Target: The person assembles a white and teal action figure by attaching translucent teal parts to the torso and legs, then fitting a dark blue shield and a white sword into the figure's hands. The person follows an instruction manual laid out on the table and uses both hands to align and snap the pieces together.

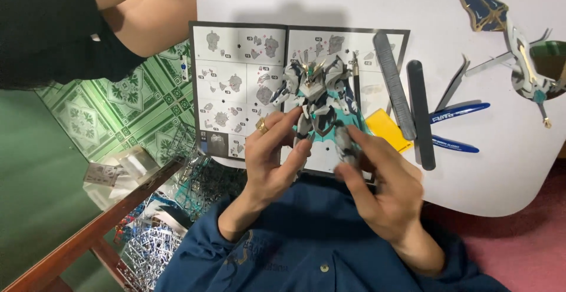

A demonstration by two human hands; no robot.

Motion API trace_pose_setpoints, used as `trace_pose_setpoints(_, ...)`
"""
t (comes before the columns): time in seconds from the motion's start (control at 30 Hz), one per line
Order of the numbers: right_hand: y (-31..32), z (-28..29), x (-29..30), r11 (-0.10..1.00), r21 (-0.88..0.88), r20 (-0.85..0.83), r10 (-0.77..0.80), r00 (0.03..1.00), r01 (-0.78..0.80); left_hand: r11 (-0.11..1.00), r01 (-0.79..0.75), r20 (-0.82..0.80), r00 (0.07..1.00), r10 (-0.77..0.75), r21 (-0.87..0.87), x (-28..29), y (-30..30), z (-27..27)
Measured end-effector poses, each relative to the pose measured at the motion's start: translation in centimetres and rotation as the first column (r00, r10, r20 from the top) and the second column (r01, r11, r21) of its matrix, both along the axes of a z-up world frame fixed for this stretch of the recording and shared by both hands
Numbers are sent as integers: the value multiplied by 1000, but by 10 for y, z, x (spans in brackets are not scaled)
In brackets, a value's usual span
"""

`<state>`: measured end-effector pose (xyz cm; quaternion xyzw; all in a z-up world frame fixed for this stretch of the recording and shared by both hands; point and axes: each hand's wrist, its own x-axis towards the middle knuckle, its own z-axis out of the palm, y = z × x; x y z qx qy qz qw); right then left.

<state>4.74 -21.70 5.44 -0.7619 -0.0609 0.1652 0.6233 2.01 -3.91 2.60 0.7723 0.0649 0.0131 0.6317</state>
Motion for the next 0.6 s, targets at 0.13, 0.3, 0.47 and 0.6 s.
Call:
trace_pose_setpoints(0.13,11,-5,0,993,104,-4,-56,998,56,1000,5,43,999,-6,24,-2,0,-2)
trace_pose_setpoints(0.3,14,-10,2,993,101,32,-68,997,64,1000,0,89,996,0,-7,-6,-2,-12)
trace_pose_setpoints(0.47,11,-11,0,990,111,13,-83,996,81,999,30,67,997,-28,-22,-5,-3,-10)
trace_pose_setpoints(0.6,9,-10,1,998,4,131,-58,990,57,997,59,99,993,-63,41,-5,-2,-10)
